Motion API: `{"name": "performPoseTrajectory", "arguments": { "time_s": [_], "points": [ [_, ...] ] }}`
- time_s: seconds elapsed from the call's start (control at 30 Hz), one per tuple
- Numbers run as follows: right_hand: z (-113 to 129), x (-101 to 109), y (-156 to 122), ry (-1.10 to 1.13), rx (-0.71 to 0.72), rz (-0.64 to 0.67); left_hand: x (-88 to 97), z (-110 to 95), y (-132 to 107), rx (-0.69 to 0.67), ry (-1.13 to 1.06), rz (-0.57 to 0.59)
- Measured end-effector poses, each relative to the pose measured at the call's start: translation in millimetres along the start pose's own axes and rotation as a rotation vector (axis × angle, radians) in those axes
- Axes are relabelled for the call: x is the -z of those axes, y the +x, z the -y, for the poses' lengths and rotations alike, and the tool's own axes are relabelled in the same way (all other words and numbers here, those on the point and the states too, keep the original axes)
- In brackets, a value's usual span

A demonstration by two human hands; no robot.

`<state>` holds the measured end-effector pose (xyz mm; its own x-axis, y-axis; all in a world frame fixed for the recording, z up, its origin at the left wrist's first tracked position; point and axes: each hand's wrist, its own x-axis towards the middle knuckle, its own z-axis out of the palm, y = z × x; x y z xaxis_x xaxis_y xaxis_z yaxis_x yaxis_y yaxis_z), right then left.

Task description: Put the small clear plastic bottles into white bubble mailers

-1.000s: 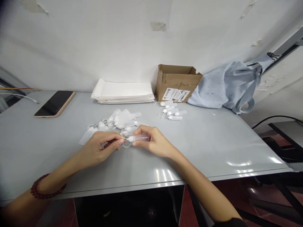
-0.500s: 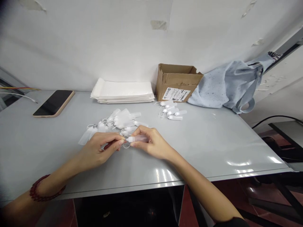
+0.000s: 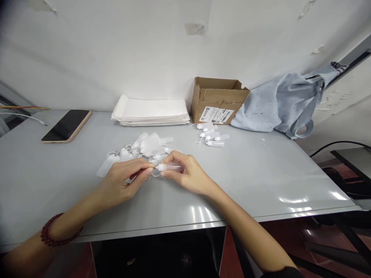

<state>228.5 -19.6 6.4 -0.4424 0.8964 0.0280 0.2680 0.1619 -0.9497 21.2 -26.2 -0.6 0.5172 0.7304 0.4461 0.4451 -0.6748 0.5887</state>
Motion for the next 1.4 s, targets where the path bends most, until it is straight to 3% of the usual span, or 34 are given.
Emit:
{"name": "performPoseTrajectory", "arguments": {
  "time_s": [0.17,0.53,1.0,1.4],
  "points": [
    [0.2,2.8,-0.4,-0.040,0.022,-0.040,4.4,-0.5,1.3,0.097,-0.020,-0.061],
    [-1.9,-1.4,0.0,-0.050,0.014,-0.031,3.7,-1.9,2.6,0.225,-0.115,-0.017],
    [-2.9,-3.0,-0.6,-0.052,-0.024,-0.016,2.3,-0.4,0.8,0.174,-0.069,0.026],
    [-4.2,-5.7,0.7,0.091,-0.067,0.007,0.9,1.3,-0.5,0.148,-0.083,0.020]
  ]
}}
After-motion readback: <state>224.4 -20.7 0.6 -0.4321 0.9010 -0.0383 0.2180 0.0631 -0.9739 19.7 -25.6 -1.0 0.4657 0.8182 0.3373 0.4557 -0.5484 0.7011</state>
